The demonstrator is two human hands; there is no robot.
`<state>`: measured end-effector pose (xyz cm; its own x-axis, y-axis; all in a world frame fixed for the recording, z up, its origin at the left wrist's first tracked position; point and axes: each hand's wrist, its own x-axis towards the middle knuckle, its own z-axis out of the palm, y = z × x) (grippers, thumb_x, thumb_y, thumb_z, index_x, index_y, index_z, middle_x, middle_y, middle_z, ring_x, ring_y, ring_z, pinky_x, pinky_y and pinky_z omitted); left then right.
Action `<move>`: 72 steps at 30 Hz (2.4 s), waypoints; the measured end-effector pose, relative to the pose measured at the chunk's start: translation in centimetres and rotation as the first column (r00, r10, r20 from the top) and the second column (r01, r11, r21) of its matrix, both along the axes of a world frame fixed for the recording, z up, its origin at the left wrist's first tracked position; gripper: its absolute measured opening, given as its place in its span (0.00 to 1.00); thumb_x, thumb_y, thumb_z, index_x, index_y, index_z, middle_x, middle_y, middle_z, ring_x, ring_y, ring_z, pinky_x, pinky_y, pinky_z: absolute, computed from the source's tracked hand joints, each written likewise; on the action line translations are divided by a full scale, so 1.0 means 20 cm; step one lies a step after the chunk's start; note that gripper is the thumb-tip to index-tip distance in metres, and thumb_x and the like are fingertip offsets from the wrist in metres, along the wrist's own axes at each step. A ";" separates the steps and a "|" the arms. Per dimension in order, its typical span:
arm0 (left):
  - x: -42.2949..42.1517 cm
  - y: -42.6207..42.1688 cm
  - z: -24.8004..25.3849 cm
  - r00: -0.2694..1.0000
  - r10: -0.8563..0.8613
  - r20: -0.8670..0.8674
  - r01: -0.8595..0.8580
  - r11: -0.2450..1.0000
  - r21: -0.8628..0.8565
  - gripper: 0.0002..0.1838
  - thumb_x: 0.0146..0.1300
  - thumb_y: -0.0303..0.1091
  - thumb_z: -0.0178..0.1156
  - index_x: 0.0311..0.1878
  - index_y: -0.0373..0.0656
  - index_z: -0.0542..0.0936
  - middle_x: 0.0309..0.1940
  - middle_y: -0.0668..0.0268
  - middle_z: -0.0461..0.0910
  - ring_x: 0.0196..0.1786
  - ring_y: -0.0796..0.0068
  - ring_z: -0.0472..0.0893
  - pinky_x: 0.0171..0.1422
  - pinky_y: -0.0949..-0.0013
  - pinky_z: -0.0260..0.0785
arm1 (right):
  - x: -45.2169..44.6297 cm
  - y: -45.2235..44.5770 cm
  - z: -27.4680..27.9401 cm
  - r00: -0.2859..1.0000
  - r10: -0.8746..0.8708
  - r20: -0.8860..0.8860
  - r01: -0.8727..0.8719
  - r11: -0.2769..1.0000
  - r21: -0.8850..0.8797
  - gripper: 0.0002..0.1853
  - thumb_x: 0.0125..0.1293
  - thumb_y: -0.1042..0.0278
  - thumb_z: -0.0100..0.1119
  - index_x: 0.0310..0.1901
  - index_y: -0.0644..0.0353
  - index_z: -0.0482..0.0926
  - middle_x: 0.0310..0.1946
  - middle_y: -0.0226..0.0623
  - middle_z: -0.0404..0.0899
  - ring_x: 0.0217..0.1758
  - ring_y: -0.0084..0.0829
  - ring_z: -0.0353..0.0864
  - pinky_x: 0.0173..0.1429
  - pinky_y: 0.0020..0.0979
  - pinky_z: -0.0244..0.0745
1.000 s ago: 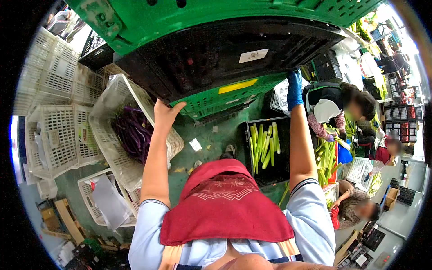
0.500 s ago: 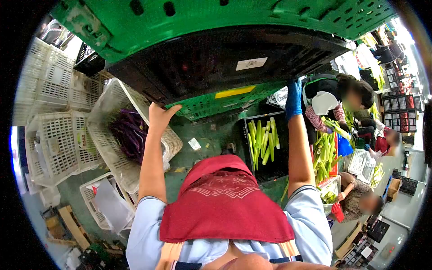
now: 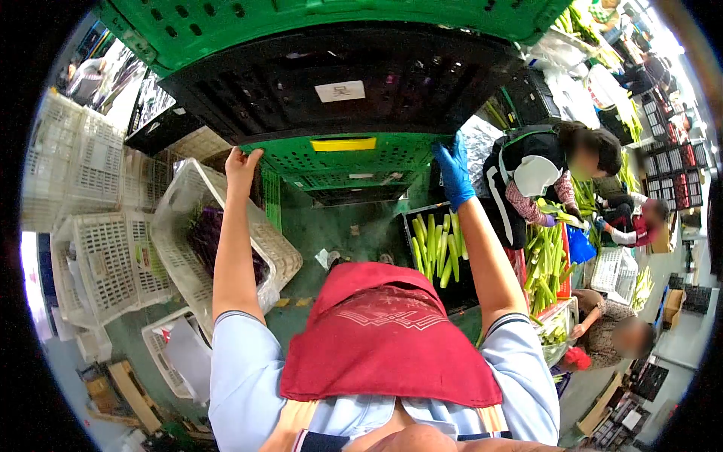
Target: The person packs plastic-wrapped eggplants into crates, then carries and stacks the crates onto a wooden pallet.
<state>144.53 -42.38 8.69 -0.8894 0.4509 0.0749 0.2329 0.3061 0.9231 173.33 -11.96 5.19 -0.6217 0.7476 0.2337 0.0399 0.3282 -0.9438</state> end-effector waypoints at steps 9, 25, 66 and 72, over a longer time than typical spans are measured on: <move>-0.33 0.25 -0.11 0.994 -0.064 0.087 0.042 0.972 0.232 0.15 0.55 0.32 0.58 0.45 0.36 0.73 0.35 0.70 0.75 0.37 0.80 0.71 0.43 0.74 0.62 | -0.16 -0.06 0.14 0.990 -0.076 -0.117 0.081 0.996 0.038 0.23 0.52 0.71 0.51 0.52 0.64 0.63 0.47 0.39 0.68 0.49 0.30 0.65 0.55 0.28 0.59; -0.81 0.64 -0.17 0.954 -0.299 -0.007 0.285 0.902 0.324 0.11 0.54 0.35 0.60 0.35 0.38 0.73 0.28 0.73 0.72 0.32 0.84 0.68 0.38 0.80 0.60 | -0.23 -0.36 0.07 0.962 -0.273 -0.028 0.271 0.962 -0.040 0.35 0.53 0.65 0.58 0.59 0.69 0.54 0.59 0.44 0.54 0.62 0.35 0.52 0.66 0.30 0.43; 0.42 -0.79 -0.18 0.981 0.190 -0.039 -0.180 0.966 0.188 0.09 0.53 0.28 0.59 0.33 0.39 0.68 0.25 0.74 0.68 0.28 0.84 0.64 0.35 0.79 0.59 | 0.28 -0.77 -0.05 0.952 -0.098 -0.291 0.022 0.967 -0.253 0.26 0.54 0.79 0.47 0.58 0.65 0.58 0.54 0.37 0.63 0.55 0.29 0.62 0.61 0.29 0.55; 0.61 -0.90 -0.22 0.978 0.203 -0.049 -0.188 0.958 0.218 0.14 0.49 0.32 0.63 0.31 0.38 0.68 0.23 0.70 0.68 0.27 0.81 0.65 0.33 0.75 0.59 | 0.32 -0.66 -0.19 0.954 -0.247 -0.171 0.220 0.962 -0.163 0.23 0.56 0.71 0.49 0.55 0.62 0.62 0.50 0.34 0.66 0.50 0.27 0.65 0.56 0.29 0.59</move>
<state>156.69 -60.46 4.20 -0.9476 0.2361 0.2151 0.2547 0.1523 0.9549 179.82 -25.12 1.44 -0.3808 0.9001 0.2116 -0.0829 0.1947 -0.9773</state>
